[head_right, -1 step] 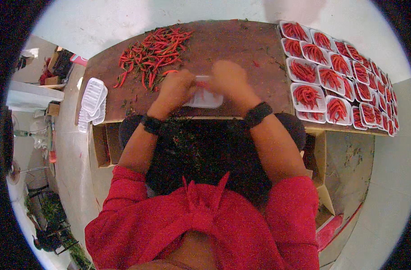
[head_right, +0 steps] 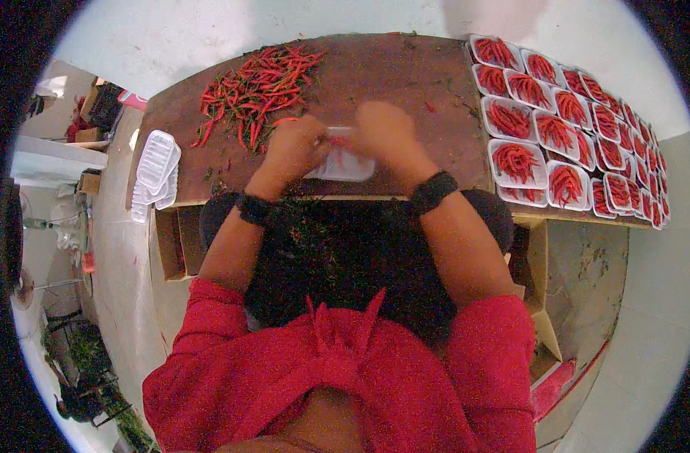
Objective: The person picks red chili peppers from a pile on a wooden table, removes the stems by hand, and places the peppers into small white plastic trays. The person continues filling one tray at a time and sets completed trays aside on the table.
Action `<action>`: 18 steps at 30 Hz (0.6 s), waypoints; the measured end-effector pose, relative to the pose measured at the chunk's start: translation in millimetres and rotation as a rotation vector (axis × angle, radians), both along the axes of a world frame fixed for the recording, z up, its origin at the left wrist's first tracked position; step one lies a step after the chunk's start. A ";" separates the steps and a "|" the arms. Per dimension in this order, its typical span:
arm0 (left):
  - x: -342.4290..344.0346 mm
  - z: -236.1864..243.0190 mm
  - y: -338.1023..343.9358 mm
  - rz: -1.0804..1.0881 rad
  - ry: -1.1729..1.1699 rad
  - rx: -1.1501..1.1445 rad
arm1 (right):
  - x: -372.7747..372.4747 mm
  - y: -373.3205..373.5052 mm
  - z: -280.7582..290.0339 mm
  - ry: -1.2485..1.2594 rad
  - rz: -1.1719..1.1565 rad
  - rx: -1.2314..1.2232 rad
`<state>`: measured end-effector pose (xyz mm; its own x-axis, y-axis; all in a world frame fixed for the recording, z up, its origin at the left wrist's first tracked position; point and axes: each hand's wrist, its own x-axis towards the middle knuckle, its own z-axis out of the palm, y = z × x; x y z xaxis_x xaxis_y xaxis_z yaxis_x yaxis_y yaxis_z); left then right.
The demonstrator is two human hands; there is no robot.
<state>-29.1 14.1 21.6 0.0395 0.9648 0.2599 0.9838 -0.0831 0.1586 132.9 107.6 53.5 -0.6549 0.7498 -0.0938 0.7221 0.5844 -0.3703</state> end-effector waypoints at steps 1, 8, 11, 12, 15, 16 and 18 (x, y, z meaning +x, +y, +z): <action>-4.8 2.9 -0.5 0.018 -0.011 0.028 | -0.7 0.0 0.9 -0.005 -0.012 -0.013; -76.0 20.8 -15.4 0.381 -0.232 0.163 | -1.2 2.3 3.3 -0.009 -0.020 0.026; -96.5 17.6 -20.4 0.413 -0.130 0.095 | -0.1 3.4 1.9 0.017 0.000 0.047; -98.3 13.4 -19.7 0.404 -0.122 0.091 | -0.4 3.5 1.0 0.031 -0.003 0.047; -95.6 -1.9 -12.7 0.361 -0.105 0.065 | -1.7 3.5 -1.4 0.034 -0.004 0.061; -94.0 -6.4 -9.8 0.334 -0.101 0.055 | -1.8 3.5 -1.9 0.025 -0.009 0.064; -89.6 -13.6 -3.0 0.301 -0.066 0.047 | -1.7 3.1 -2.4 0.009 0.004 0.068</action>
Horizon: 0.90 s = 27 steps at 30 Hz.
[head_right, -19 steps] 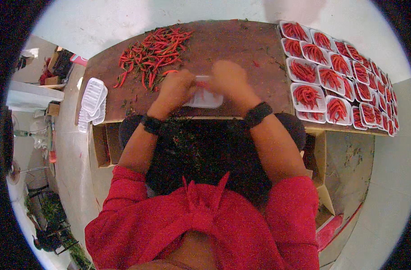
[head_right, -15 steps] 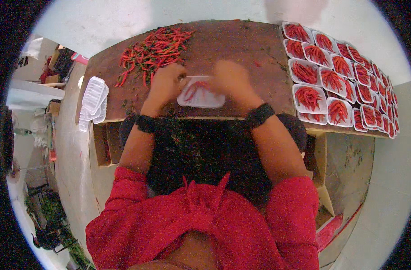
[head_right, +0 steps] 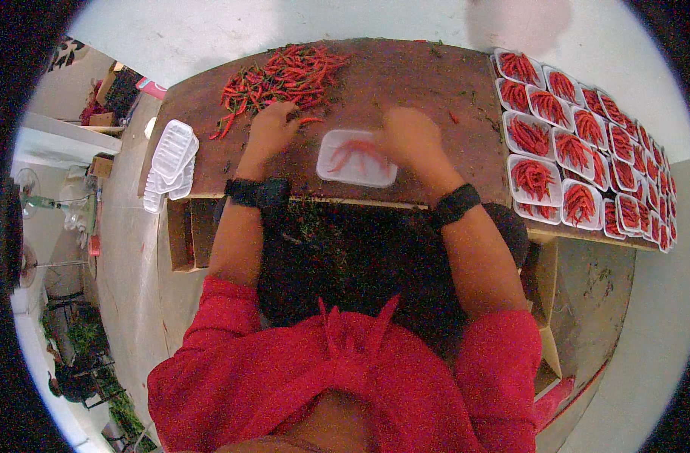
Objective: The person picks red chili peppers from a pile on a wooden table, removes the stems by hand, and places the peppers into small white plastic trays. The person continues filling one tray at a time and sets completed trays aside on the table.
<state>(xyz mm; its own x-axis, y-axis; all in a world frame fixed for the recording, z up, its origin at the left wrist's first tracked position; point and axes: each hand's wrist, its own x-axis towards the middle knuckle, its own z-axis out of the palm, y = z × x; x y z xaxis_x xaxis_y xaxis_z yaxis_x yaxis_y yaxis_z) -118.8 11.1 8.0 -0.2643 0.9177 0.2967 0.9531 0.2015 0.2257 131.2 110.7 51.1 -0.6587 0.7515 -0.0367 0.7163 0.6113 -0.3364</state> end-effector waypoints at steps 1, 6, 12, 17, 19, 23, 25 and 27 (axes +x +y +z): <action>2.6 -2.3 4.2 -0.006 0.031 -0.002 | 0.2 -0.3 0.1 -0.010 0.004 0.000; 15.8 -6.8 11.2 0.068 0.094 -0.180 | 1.2 -2.2 0.6 -0.020 0.007 -0.008; 21.5 -1.9 8.3 0.054 0.100 -0.141 | 2.9 -2.7 -1.3 0.024 0.064 0.047; 32.8 16.2 4.6 0.097 -0.078 -0.076 | -3.4 -1.9 -0.3 -0.001 0.126 0.008; 37.6 22.7 3.9 0.006 -0.101 0.021 | -7.7 -4.7 -0.7 0.054 0.121 0.005; 49.7 27.2 2.4 -0.188 -0.182 0.165 | -14.1 -13.5 -3.5 0.277 0.137 0.056; 56.9 27.2 1.8 -0.256 -0.166 0.195 | -20.1 -15.6 -3.5 0.267 0.128 0.077; 61.2 28.0 2.4 -0.314 -0.170 0.206 | -23.6 -16.8 -2.8 0.308 0.152 0.098</action>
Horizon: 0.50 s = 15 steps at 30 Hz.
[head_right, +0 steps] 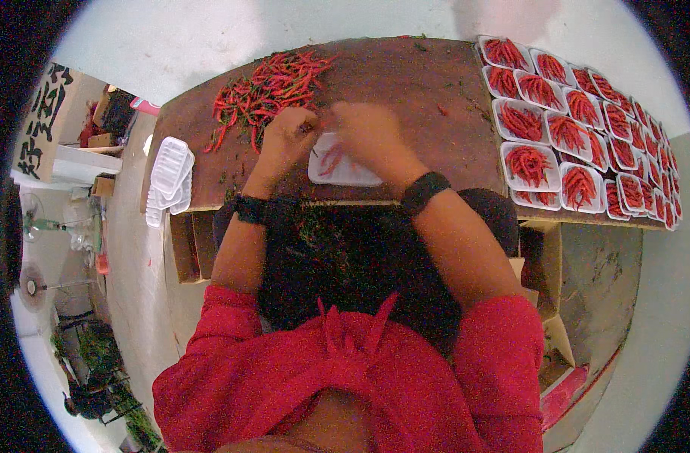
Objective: The person picks red chili peppers from a pile on a wooden table, removes the stems by hand, and places the peppers into small white plastic trays. The person continues filling one tray at a time and sets completed trays aside on the table.
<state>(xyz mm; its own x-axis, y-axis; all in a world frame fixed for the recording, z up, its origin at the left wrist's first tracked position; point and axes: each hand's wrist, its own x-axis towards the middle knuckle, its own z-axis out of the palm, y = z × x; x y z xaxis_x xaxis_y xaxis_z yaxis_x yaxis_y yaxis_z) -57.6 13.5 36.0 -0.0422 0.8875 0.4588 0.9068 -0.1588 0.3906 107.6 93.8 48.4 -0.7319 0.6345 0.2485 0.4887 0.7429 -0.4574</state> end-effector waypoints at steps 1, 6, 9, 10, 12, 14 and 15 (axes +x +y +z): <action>1.2 0.3 0.2 -0.031 -0.007 0.011 | -1.5 -0.5 0.4 -0.004 0.000 -0.006; -0.5 -2.4 2.6 -0.070 -0.026 0.044 | -9.2 4.0 0.5 -0.126 0.021 -0.019; -5.5 -5.2 0.8 0.037 -0.101 0.010 | -12.0 8.9 -3.4 -0.081 -0.002 0.018; -8.5 -5.0 -0.6 0.065 -0.103 -0.028 | -12.0 10.8 -4.7 -0.062 -0.015 0.016; -12.7 -4.7 -1.9 0.087 -0.118 -0.068 | -12.2 14.1 -6.8 -0.061 -0.028 0.039; -15.0 -5.0 -1.6 0.077 -0.144 -0.074 | -12.1 15.6 -8.0 -0.077 -0.043 0.046; -14.9 -5.5 -1.9 0.072 -0.152 -0.075 | -12.1 15.8 -8.1 -0.087 -0.049 0.047</action>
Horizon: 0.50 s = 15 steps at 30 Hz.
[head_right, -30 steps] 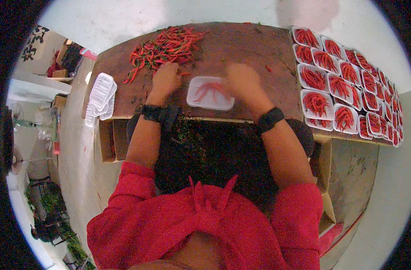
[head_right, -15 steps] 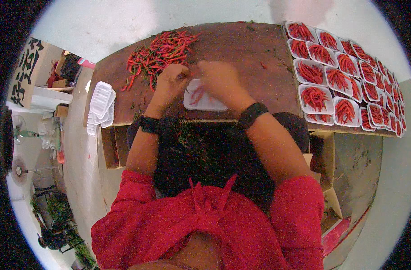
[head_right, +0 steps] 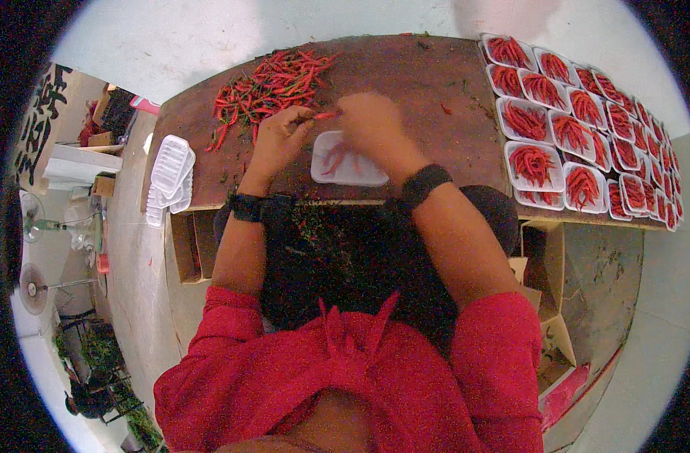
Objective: The person picks red chili peppers from a pile on a wooden table, removes the stems by hand, and places the peppers into small white plastic trays. The person continues filling one tray at a time and sets completed trays aside on the table.
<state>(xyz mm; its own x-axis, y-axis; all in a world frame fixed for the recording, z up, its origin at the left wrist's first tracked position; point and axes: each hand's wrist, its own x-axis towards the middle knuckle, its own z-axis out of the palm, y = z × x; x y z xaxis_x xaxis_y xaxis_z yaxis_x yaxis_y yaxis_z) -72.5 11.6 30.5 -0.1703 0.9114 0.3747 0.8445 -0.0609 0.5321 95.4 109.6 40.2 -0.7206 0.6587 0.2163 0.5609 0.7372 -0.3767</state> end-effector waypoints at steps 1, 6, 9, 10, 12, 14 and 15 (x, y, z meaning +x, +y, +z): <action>0.2 -0.4 -0.2 -0.005 -0.008 -0.001 | 0.1 -0.2 0.2 -0.010 -0.007 -0.009; 2.4 1.7 -0.7 -0.022 -0.052 -0.011 | 1.7 -1.6 4.1 -0.048 -0.020 -0.022; 6.1 4.5 -1.7 -0.014 -0.074 -0.022 | 4.1 -2.0 6.0 -0.072 -0.013 -0.013; 7.0 5.7 -1.9 -0.019 -0.060 -0.018 | 4.5 -2.0 6.2 -0.071 -0.005 -0.005; 7.8 8.2 -1.5 -0.037 0.006 -0.001 | 4.3 -2.7 6.1 -0.072 -0.007 0.024; 7.0 11.1 -0.2 -0.055 0.103 0.005 | 4.0 -3.5 5.9 -0.073 0.002 0.039; 7.3 11.9 0.0 -0.048 0.132 0.045 | 3.6 -4.5 5.7 -0.077 0.010 0.038</action>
